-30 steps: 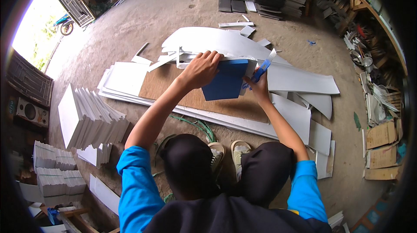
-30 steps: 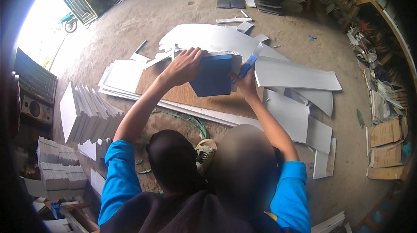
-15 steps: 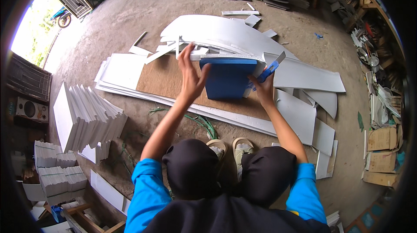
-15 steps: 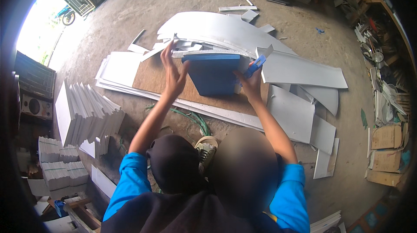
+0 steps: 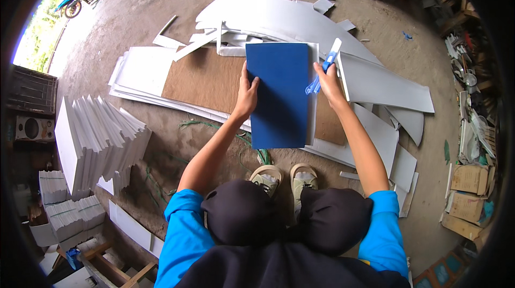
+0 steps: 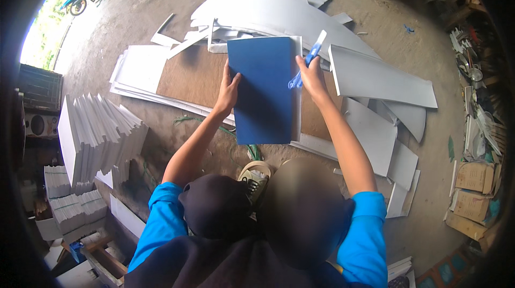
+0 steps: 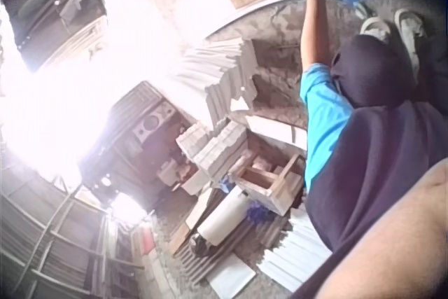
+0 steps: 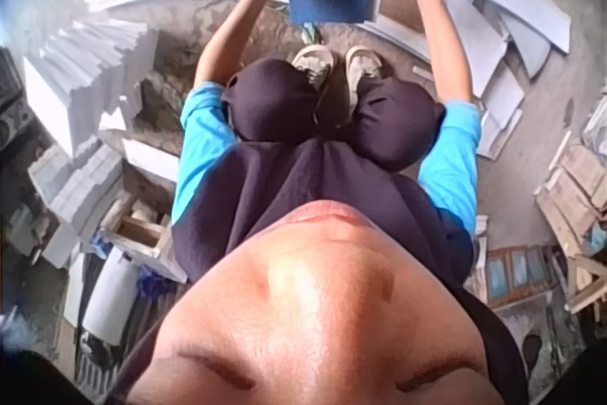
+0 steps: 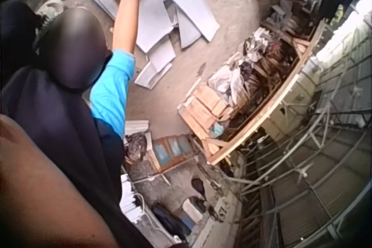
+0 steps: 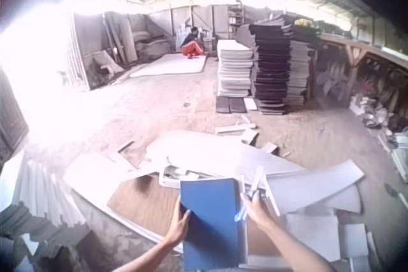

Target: The person sits on the floor and uses a blue utility knife to cut white rectangular sheets. They place a blue template on the sheets to guide the cuts, then separate the pieces and stack them.

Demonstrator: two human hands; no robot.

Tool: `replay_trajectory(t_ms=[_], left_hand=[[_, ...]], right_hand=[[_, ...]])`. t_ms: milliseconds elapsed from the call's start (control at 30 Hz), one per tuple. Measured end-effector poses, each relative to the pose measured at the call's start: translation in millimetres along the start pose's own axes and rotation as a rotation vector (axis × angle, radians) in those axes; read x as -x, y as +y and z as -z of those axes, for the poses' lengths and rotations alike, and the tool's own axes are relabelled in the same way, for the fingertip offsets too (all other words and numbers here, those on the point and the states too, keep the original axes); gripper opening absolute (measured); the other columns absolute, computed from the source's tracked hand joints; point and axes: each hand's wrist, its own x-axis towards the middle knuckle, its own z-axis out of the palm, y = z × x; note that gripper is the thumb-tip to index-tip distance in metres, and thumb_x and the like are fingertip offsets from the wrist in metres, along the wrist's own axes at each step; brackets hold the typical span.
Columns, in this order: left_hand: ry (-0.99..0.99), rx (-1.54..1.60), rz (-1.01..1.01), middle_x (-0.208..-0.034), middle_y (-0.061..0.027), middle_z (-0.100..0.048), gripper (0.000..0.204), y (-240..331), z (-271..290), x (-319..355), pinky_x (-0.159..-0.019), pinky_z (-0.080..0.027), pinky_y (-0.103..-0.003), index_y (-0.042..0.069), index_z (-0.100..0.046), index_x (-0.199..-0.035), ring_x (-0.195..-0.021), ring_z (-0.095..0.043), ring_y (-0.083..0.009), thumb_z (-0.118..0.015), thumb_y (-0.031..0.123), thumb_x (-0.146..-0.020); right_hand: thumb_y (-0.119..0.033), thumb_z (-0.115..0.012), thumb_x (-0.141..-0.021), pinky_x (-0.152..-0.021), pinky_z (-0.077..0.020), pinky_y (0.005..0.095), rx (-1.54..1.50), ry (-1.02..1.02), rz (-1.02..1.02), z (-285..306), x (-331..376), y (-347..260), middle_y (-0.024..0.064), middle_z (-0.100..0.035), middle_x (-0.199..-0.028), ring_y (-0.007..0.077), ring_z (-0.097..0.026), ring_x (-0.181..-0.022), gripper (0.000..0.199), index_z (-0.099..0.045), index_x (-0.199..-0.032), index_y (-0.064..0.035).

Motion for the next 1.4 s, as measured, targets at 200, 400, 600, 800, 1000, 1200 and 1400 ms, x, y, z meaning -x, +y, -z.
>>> replay_trajectory(t_ms=[200,400,600,800,1000,1200,1400], left_hand=[[0.086,-0.151,0.279,-0.123,-0.0239,-0.039,0.054,-77,10,-4,-0.097,-0.031,-0.037,0.008,-0.022,-0.135,-0.111,-0.041,-0.0348,-0.044,0.006,-0.085],[0.218,-0.662,0.483,-0.12,-0.0218,-0.038,0.056,-87,-2,6,-0.092,-0.024,-0.057,0.013,-0.026,-0.135,-0.114,-0.03,-0.0398,-0.05,0.025,-0.086],[0.189,-0.511,0.149,-0.121,-0.0157,-0.041,0.057,-75,14,36,-0.096,-0.024,-0.045,0.001,-0.02,-0.135,-0.113,-0.034,-0.0313,-0.047,0.018,-0.088],[0.031,-0.44,0.116,-0.115,-0.0142,-0.044,0.055,-85,33,72,-0.085,-0.04,-0.034,0.003,-0.032,-0.132,-0.094,-0.047,-0.0256,-0.056,0.009,-0.083],[0.019,-0.404,0.15,-0.109,-0.0131,-0.045,0.048,-75,34,69,-0.073,-0.048,-0.031,0.006,-0.044,-0.125,-0.082,-0.054,-0.0202,-0.06,0.008,-0.08],[0.039,-0.463,0.109,-0.107,-0.0117,-0.048,0.048,-71,33,67,-0.07,-0.049,-0.031,0.006,-0.046,-0.124,-0.077,-0.056,-0.0196,-0.062,0.009,-0.078],[0.027,-0.52,0.121,-0.107,-0.0101,-0.049,0.049,-71,36,66,-0.07,-0.048,-0.031,0.009,-0.046,-0.124,-0.075,-0.057,-0.0189,-0.062,0.012,-0.078]], right_hand=[[-0.035,-0.036,-0.091,-0.085,-0.0387,0.0514,0.63,-0.196,-0.111,-4,0,107,0.0354,-0.044,-0.108,0.0472,-0.044,-0.102,0.047,-0.046,-0.104,0.0087],[-0.025,-0.05,-0.087,-0.076,-0.0455,0.0452,0.935,0.024,0.111,-10,32,86,0.0227,-0.04,-0.104,0.0401,-0.048,-0.095,0.038,-0.039,-0.111,0.0023],[-0.001,-0.059,-0.078,-0.069,-0.0481,0.0308,0.122,-0.128,0.109,-40,32,75,0.0121,-0.046,-0.095,0.0187,-0.053,-0.08,0.042,-0.039,-0.114,-0.0029],[0.001,-0.064,-0.072,-0.069,-0.0485,0.0275,0.124,-0.134,0.207,-70,31,80,0.0096,-0.052,-0.097,0.0155,-0.053,-0.076,0.056,-0.035,-0.12,-0.0065],[0.002,-0.066,-0.07,-0.067,-0.0488,0.0268,0.158,-0.154,0.168,-71,30,73,0.0086,-0.054,-0.096,0.0144,-0.054,-0.074,0.059,-0.036,-0.12,-0.009],[0.004,-0.066,-0.069,-0.065,-0.0486,0.0269,0.195,-0.116,0.174,-77,29,73,0.008,-0.055,-0.1,0.0142,-0.054,-0.072,0.058,-0.038,-0.119,-0.0087],[0.004,-0.066,-0.069,-0.065,-0.0485,0.0275,0.205,-0.112,0.163,-79,30,71,0.0077,-0.055,-0.1,0.0144,-0.054,-0.073,0.058,-0.039,-0.118,-0.0093]])
